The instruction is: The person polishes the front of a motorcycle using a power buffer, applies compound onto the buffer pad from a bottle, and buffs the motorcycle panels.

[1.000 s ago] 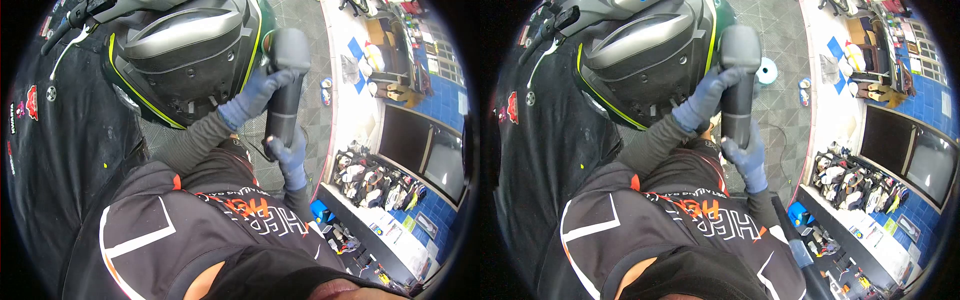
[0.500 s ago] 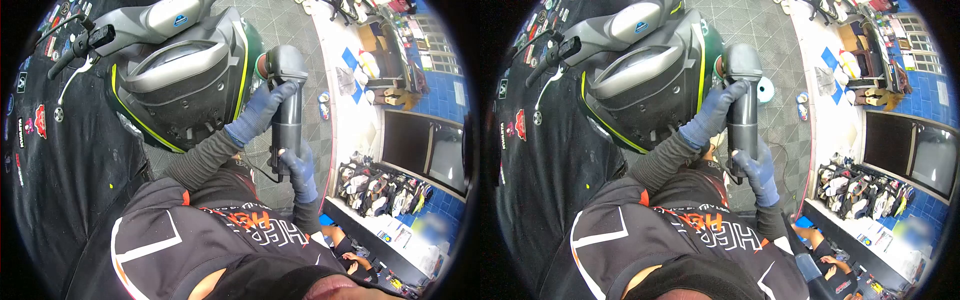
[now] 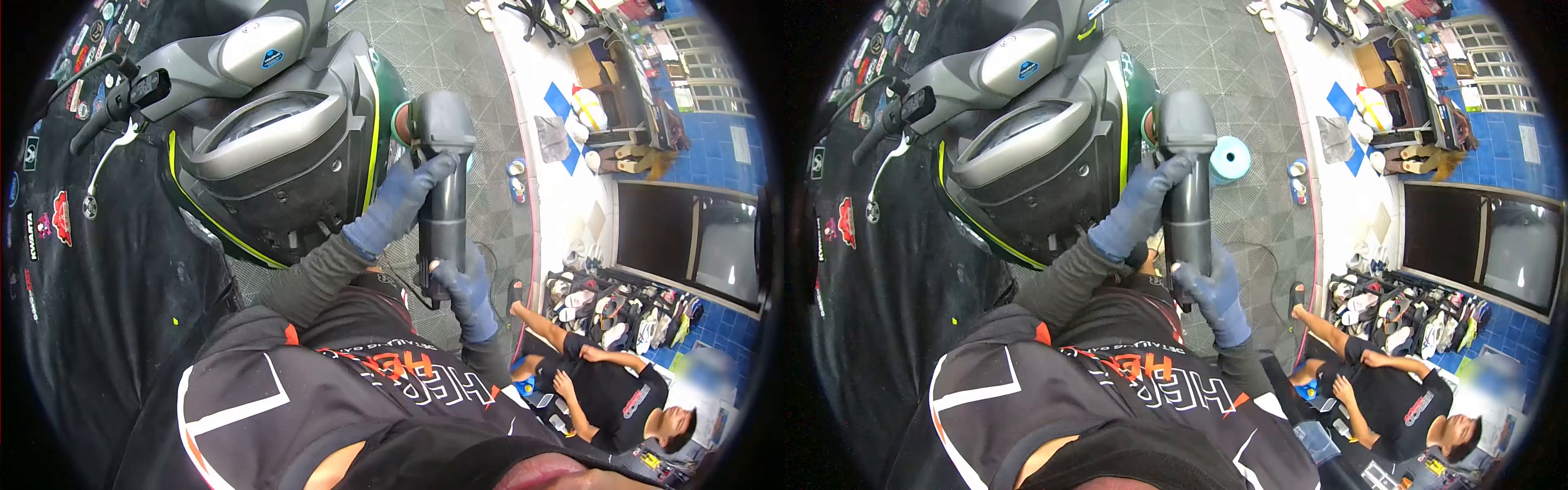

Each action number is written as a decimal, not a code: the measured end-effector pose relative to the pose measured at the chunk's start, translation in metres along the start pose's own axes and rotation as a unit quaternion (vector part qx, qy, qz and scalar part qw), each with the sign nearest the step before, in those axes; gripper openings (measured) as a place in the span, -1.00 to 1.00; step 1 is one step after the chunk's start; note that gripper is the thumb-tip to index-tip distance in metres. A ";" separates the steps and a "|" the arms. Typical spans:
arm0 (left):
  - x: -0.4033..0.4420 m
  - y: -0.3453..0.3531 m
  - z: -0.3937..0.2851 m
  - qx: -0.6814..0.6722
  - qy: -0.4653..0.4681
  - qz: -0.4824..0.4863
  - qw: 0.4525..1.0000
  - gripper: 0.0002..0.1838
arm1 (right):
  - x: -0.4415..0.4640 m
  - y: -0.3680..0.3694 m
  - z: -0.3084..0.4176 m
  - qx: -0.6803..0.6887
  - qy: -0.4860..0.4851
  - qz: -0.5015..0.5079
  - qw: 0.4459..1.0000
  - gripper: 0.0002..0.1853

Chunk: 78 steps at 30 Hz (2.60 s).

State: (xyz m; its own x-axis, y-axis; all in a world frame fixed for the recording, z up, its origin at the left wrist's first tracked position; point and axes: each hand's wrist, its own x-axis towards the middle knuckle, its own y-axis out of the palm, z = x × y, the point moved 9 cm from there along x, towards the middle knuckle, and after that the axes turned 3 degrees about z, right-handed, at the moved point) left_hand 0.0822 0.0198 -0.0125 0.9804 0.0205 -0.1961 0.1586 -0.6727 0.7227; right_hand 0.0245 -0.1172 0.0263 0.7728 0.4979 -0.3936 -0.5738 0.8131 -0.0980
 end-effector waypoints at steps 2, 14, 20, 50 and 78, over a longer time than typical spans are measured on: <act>-0.010 0.006 0.000 -0.013 0.018 0.003 1.000 -0.45 | -0.012 0.001 -0.006 -0.016 0.013 0.010 1.000 -0.39; 0.004 0.004 -0.043 0.147 0.090 -0.015 0.985 -0.54 | 0.029 0.003 -0.033 0.095 -0.029 0.040 0.994 -0.38; -0.019 -0.010 -0.011 0.164 0.087 -0.007 0.983 -0.50 | -0.007 0.019 -0.020 0.046 -0.063 0.021 0.997 -0.40; 0.038 -0.004 -0.032 0.021 0.089 -0.007 0.996 -0.64 | 0.049 -0.014 -0.008 0.065 -0.052 0.071 0.994 -0.34; 0.056 -0.023 0.032 0.179 0.185 -0.161 0.953 -0.18 | 0.175 -0.096 -0.073 0.079 -0.016 0.388 0.918 -0.07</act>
State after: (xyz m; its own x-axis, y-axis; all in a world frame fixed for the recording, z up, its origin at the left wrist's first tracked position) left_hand 0.1293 0.0124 -0.0615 0.8725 0.4827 -0.0754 0.4727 -0.7952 0.3798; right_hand 0.1948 -0.1301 -0.1002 0.1562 0.9528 -0.2604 -0.9107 0.2410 0.3353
